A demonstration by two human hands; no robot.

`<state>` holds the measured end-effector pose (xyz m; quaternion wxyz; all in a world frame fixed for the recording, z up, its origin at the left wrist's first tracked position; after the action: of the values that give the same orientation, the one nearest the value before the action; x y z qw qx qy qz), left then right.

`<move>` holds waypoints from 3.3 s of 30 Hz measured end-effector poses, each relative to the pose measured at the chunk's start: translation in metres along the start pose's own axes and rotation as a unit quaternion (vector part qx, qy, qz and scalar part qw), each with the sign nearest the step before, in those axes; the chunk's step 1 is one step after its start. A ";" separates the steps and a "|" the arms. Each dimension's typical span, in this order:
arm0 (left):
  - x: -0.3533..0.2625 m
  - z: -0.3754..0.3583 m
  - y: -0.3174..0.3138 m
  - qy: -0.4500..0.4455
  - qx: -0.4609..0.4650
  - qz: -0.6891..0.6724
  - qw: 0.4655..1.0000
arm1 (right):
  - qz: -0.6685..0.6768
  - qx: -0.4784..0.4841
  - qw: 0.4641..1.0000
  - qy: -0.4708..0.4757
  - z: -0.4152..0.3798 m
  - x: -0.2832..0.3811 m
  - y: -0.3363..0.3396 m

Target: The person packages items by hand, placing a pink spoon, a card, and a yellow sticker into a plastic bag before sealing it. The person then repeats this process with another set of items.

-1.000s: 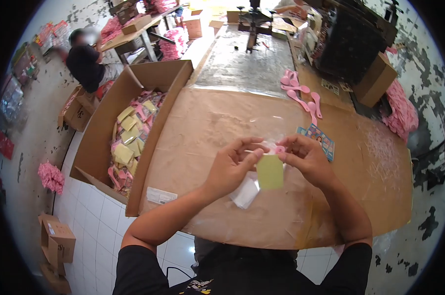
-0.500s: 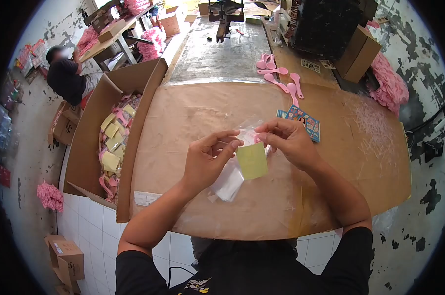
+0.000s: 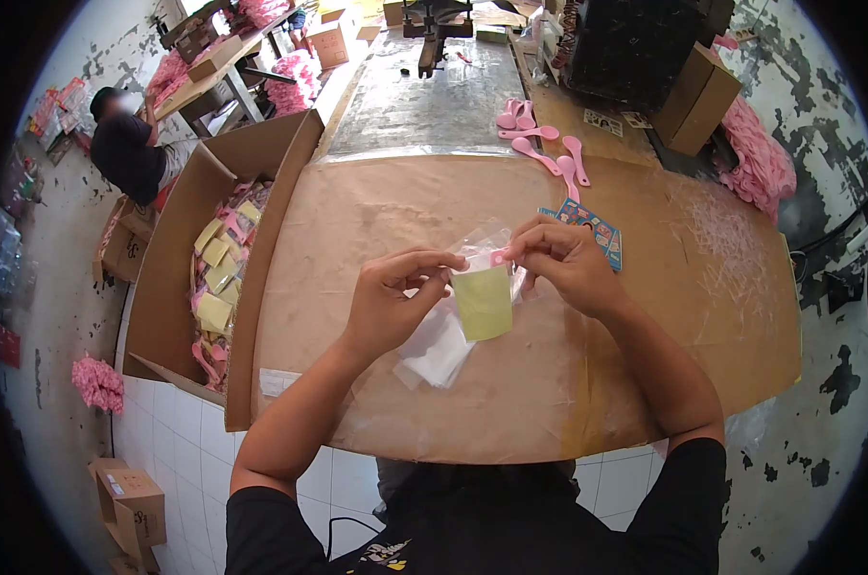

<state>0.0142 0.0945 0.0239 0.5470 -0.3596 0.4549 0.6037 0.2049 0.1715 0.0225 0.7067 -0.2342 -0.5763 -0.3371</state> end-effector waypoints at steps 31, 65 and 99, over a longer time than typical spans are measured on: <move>0.008 -0.003 0.003 0.088 0.009 -0.082 0.993 | 0.004 0.004 1.000 0.012 -0.006 0.028 -0.013; 0.004 -0.016 -0.039 -0.036 0.053 0.456 0.888 | -0.551 0.074 0.820 -0.138 -0.015 0.002 0.095; 0.025 -0.007 0.000 0.073 -0.023 0.326 0.942 | -0.470 0.027 0.874 -0.121 -0.010 0.014 0.110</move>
<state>0.0105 0.0967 -0.0019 0.2776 -0.2470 0.5718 0.7314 0.2951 0.2346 0.0401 0.3959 0.0443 -0.7087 -0.5823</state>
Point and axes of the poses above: each hand's wrist, its own z-axis towards the middle knuckle, its own y-axis out of the back of the hand, x = y × z, the point moved 9 cm from there along z, towards the middle knuckle, and after that the axes turned 1 degree about y, right-handed, at the moved point
